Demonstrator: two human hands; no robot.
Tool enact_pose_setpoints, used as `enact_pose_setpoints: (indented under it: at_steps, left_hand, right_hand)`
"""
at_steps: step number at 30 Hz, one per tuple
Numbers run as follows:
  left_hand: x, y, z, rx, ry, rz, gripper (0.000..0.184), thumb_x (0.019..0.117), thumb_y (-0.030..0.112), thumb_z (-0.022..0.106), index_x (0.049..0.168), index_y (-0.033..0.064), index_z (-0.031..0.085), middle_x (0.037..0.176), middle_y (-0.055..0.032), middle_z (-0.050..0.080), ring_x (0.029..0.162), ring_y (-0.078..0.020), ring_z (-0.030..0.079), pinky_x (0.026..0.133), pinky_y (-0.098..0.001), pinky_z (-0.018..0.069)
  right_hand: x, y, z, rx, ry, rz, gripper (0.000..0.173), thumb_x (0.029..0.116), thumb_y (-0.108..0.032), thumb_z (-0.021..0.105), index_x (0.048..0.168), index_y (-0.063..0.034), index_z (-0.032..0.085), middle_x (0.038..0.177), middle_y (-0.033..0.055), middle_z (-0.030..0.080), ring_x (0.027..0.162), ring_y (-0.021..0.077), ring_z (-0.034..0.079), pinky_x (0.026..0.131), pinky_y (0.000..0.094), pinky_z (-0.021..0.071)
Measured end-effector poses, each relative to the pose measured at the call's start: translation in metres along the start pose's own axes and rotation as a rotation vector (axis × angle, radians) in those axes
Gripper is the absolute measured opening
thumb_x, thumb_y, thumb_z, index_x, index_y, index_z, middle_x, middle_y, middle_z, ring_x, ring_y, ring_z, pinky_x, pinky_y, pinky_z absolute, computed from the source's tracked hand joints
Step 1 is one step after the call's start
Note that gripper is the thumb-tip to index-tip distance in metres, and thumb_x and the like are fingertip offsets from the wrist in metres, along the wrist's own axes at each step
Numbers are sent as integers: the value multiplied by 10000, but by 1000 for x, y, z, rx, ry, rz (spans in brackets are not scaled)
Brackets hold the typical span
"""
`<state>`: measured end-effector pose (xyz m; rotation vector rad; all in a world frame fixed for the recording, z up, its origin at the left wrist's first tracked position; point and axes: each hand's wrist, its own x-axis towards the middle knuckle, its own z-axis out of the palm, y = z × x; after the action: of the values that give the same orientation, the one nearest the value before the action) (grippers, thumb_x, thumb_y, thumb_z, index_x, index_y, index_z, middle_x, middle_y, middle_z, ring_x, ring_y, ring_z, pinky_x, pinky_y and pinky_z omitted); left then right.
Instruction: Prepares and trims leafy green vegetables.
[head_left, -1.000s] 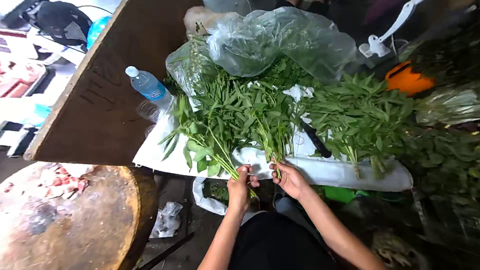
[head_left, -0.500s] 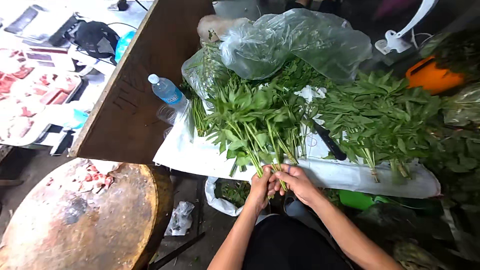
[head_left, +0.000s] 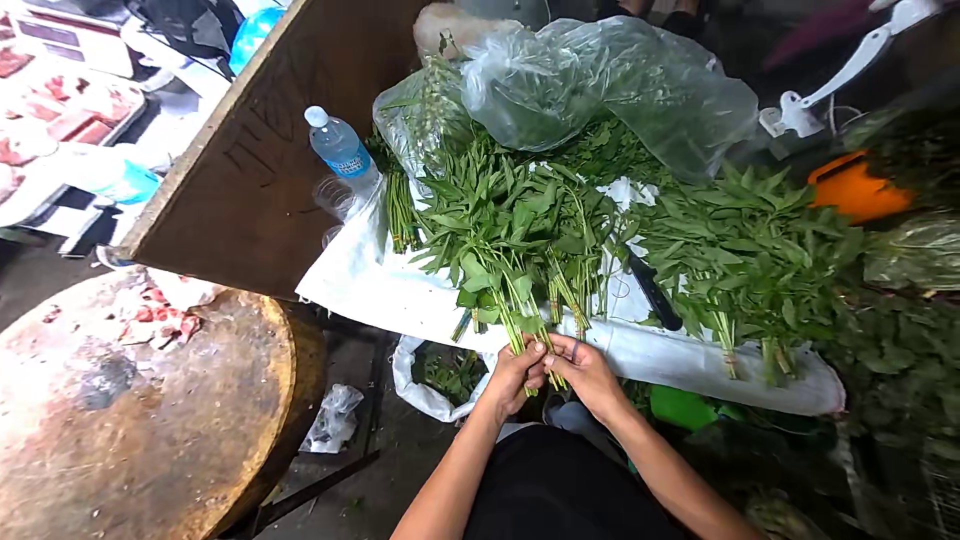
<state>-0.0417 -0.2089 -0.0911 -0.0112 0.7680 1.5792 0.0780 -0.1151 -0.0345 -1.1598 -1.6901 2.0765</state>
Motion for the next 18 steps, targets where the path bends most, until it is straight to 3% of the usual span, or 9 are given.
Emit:
enact_pose_setpoints:
  at_steps: [4,7,8,10,14,16,18]
  left_hand:
    - [-3,0,3,21,-47,-22,229,965,157,652,1172,69,612,718,-9,633,493,-38,523,454,-177,448]
    - [-4,0,10,6,-5,-40,146,1047,189,546,1117,75,603,688,0,599,483,-41,508,444,-181,441]
    - [-4,0,10,-3,4,-40,154,1059,195,523,1115,73,598,677,-2,593,479,-46,508,445,-185,444]
    - [-5,2,10,-21,7,-37,177,1065,202,513,1146,72,602,683,-6,602,484,-47,513,447,-187,446]
    - [-7,3,6,-50,-47,10,245,1062,228,523,1226,80,629,735,-26,649,495,-41,519,445,-180,433]
    - [-8,2,3,-41,-33,38,255,1072,240,500,1210,71,631,740,-16,628,505,-43,511,447,-180,425]
    - [-8,2,2,-4,38,84,256,1081,228,478,1117,46,654,778,-28,643,573,-73,573,519,-210,497]
  right_hand:
    - [-2,-5,9,-27,77,17,338,921,-15,665,1255,33,661,1097,128,729,875,175,735,798,322,636]
    - [2,-3,9,-80,99,-4,346,902,-29,706,1244,13,682,1134,113,710,884,148,708,803,295,614]
    - [2,-2,8,-91,108,-19,351,889,-37,728,1236,5,692,1091,99,714,872,139,698,794,284,605]
    - [1,-2,7,-81,104,-48,341,876,-42,751,1211,-6,705,1136,90,718,886,126,689,796,265,590]
    - [-1,-1,10,68,79,-57,259,921,-48,693,1170,23,693,1174,127,716,875,160,706,736,289,599]
    - [0,4,11,136,87,-57,222,964,-54,635,1158,47,676,1064,138,728,861,182,698,753,312,591]
    - [0,5,10,146,109,-65,208,988,-58,595,1160,45,654,996,122,717,869,179,689,786,315,585]
